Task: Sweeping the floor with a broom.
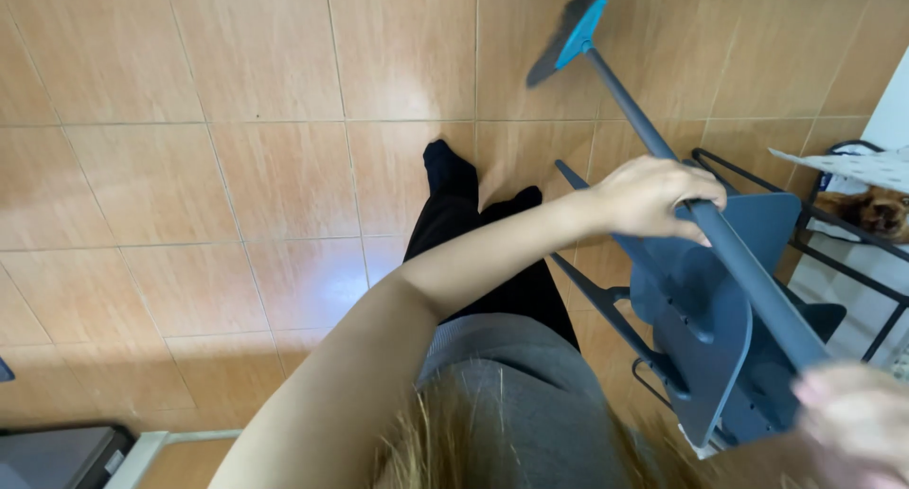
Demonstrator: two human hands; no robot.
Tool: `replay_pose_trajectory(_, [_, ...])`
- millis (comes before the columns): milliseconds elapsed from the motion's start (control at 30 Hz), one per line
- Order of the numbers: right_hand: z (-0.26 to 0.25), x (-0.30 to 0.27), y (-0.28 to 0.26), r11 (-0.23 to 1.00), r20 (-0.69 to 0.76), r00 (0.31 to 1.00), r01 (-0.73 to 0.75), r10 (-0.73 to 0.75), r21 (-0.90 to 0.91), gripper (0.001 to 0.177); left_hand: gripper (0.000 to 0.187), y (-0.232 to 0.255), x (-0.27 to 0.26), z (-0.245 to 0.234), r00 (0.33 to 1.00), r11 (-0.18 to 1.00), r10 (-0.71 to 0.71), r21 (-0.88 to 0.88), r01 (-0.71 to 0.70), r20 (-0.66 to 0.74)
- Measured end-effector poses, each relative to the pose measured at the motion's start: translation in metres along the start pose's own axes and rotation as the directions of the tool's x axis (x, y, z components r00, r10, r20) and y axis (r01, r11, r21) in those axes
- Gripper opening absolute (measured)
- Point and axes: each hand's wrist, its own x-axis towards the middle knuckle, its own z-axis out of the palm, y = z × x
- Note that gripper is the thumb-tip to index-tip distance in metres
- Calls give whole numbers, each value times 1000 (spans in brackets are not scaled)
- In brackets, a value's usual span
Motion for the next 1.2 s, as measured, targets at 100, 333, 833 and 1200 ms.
replay_pose_trajectory(100, [77,115,-79,981,347,938,-54,-14,185,24,29,33,-25,-8,989,992,-110,53,115,-99])
replay_pose_trajectory(333, [112,194,-42,887,154,930,255,-334,385,32,24,48,-126,-65,947,909,-255,286,304,-195])
replay_pose_trajectory(833, [605,510,-52,832,429,722,393,-543,392,32,32,-116,-371,-197,230,689,-211,22,724,-950])
replay_pose_trajectory(1200, [367,436,-42,997,134,991,20,-10,-72,17,64,-128,-109,-74,662,546,-438,405,733,-608])
